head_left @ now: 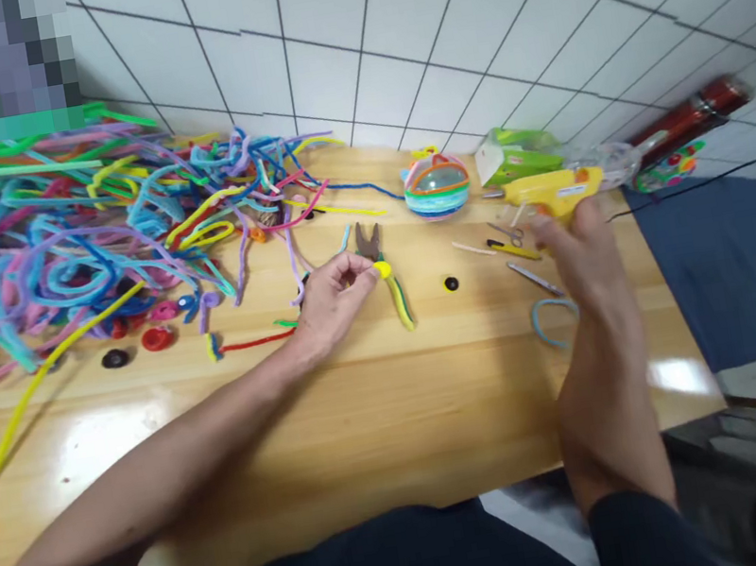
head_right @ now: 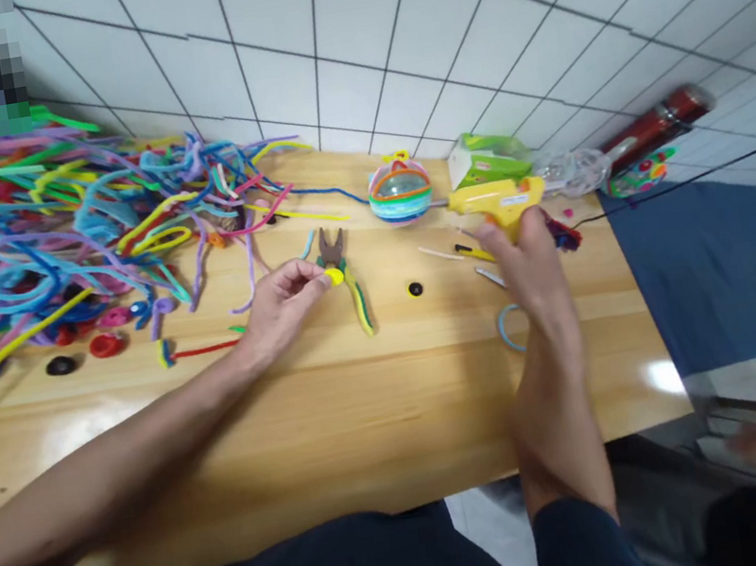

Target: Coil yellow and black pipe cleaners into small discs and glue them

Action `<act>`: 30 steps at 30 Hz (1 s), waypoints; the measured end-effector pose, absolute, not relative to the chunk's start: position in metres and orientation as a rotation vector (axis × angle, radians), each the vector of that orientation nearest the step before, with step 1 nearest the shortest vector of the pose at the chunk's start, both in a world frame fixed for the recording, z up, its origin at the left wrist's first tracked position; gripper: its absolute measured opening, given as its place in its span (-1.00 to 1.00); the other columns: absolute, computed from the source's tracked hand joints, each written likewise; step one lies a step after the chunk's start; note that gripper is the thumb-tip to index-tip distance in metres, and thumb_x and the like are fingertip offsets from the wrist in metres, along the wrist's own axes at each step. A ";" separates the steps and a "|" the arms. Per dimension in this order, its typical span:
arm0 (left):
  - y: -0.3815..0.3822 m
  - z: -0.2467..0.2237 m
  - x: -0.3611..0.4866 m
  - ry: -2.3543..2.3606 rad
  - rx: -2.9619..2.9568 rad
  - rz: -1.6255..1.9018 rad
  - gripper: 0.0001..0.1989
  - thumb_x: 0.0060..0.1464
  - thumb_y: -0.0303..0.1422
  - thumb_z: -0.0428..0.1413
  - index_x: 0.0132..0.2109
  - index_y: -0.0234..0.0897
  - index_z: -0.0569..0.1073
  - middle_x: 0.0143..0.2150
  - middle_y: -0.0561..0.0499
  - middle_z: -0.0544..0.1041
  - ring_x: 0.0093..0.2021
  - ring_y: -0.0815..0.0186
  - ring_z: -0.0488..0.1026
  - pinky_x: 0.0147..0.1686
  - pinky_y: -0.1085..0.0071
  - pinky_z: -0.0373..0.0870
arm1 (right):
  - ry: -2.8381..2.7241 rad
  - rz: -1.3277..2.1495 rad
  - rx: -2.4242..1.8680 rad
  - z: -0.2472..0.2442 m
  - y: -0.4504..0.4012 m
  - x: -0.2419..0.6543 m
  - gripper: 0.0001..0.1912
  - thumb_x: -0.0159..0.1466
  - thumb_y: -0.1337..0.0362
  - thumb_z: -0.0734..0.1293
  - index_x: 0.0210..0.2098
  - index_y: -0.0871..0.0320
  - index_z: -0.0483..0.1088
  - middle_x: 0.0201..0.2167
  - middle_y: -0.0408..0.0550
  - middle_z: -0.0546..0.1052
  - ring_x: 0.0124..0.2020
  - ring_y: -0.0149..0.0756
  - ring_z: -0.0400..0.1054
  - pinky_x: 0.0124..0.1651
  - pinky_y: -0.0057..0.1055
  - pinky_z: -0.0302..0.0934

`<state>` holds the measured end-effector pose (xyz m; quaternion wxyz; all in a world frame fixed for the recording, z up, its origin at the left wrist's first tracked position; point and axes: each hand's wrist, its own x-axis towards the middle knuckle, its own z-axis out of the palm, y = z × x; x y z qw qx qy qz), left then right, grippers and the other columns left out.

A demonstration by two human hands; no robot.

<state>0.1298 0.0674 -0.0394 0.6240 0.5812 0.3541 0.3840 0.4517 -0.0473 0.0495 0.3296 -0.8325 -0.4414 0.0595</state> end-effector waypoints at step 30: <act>0.077 -0.045 0.127 0.777 1.842 0.730 -0.89 0.28 -0.36 0.23 -0.24 -0.25 0.61 -0.36 0.06 0.59 -0.29 0.28 0.49 -0.07 0.30 0.37 | -1.730 -0.008 -2.246 0.018 -0.012 0.380 -0.75 0.32 0.10 0.37 -0.04 0.00 0.39 -0.18 0.03 0.59 -0.22 0.00 0.52 -0.11 -0.04 0.42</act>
